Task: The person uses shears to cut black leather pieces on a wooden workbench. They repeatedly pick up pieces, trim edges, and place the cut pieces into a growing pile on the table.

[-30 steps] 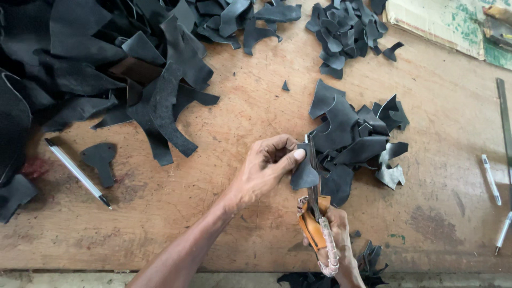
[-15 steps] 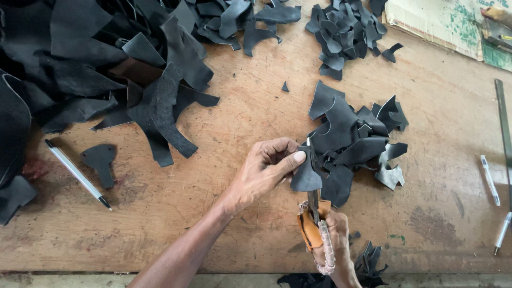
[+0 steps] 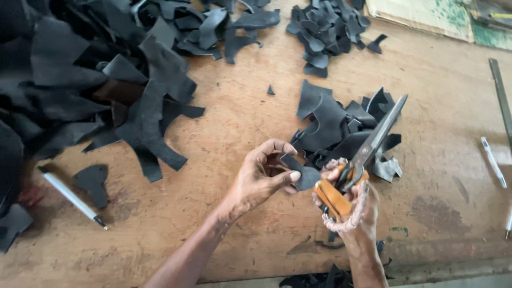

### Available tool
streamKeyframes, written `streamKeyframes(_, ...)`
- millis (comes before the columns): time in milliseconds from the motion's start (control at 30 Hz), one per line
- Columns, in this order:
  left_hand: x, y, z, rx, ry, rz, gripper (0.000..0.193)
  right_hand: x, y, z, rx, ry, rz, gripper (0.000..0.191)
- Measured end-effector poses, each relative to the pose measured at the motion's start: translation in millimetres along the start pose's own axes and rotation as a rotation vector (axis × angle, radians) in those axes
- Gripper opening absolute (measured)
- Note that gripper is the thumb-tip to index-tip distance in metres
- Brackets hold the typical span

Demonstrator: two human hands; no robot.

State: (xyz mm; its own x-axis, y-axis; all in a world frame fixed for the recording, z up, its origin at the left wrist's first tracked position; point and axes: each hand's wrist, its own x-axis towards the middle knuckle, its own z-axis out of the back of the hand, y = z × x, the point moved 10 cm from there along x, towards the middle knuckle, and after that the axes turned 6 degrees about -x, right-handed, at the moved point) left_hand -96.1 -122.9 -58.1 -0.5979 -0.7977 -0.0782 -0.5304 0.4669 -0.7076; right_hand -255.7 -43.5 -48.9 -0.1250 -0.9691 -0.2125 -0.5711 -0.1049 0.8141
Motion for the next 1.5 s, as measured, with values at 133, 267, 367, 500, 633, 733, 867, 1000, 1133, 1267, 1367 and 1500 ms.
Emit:
streamKeyframes(133, 1.7, 12.0, -3.5, -0.096, 0.080, 0.066, 0.032, 2.9, -1.8, 16.8, -0.162, -0.069, -0.009, 0.052)
streamKeyframes(267, 1.6, 21.0, -1.3, -0.183, 0.087, 0.074, 0.029, 3.0, -18.5, 23.8, -0.169, -0.069, -0.097, 0.066)
streamKeyframes(367, 1.8, 29.8, 1.9, -0.327, 0.073, 0.129, 0.029, 2.2, -19.8, 20.7, -0.170, -0.036, -0.066, 0.069)
streamKeyframes(500, 0.5, 33.7, -2.0, -0.431, 0.103, 0.149, 0.030, -5.6, -13.7, 10.7, -0.268, 0.021, 0.041, 0.057)
streamKeyframes(633, 1.0, 33.7, -1.3, -0.498, 0.083, 0.151, 0.034, -4.2, -18.0, 12.7, -0.200, -0.046, 0.017, 0.060)
streamKeyframes(733, 3.4, 29.9, 1.9, -0.495, 0.077, 0.141, 0.037, 6.6, -20.3, 19.5, -0.117, -0.142, -0.044, 0.059)
streamKeyframes(867, 5.0, 31.3, 7.8, -0.438, 0.035, 0.177, 0.038, 14.8, -11.6, 12.3, -0.119, -0.091, -0.070, 0.062)
streamKeyframes(1000, 3.7, 39.0, 3.0, -0.461, 0.058, 0.223, 0.037, 15.9, -4.3, -2.1, -0.190, 0.058, -0.026, 0.060)
streamKeyframes(1133, 3.0, 49.0, 2.8, -0.443, 0.042, 0.264, 0.034, 11.9, 1.4, -10.7, -0.201, 0.152, 0.078, 0.060)
streamKeyframes(1267, 3.3, 48.1, 4.5, -0.431, 0.032, 0.249, 0.032, 13.6, -3.0, -12.1, -0.179, 0.166, 0.052, 0.061)
streamKeyframes(1367, 2.1, 43.5, 5.8, -0.441, 0.032, 0.239, 0.033, 16.4, -12.3, 2.3, -0.169, 0.013, -0.055, 0.064)
streamKeyframes(1500, 2.1, 38.5, 0.7, -0.507, 0.073, 0.228, 0.033, 18.9, -13.0, -3.4, -0.178, 0.056, -0.023, 0.061)
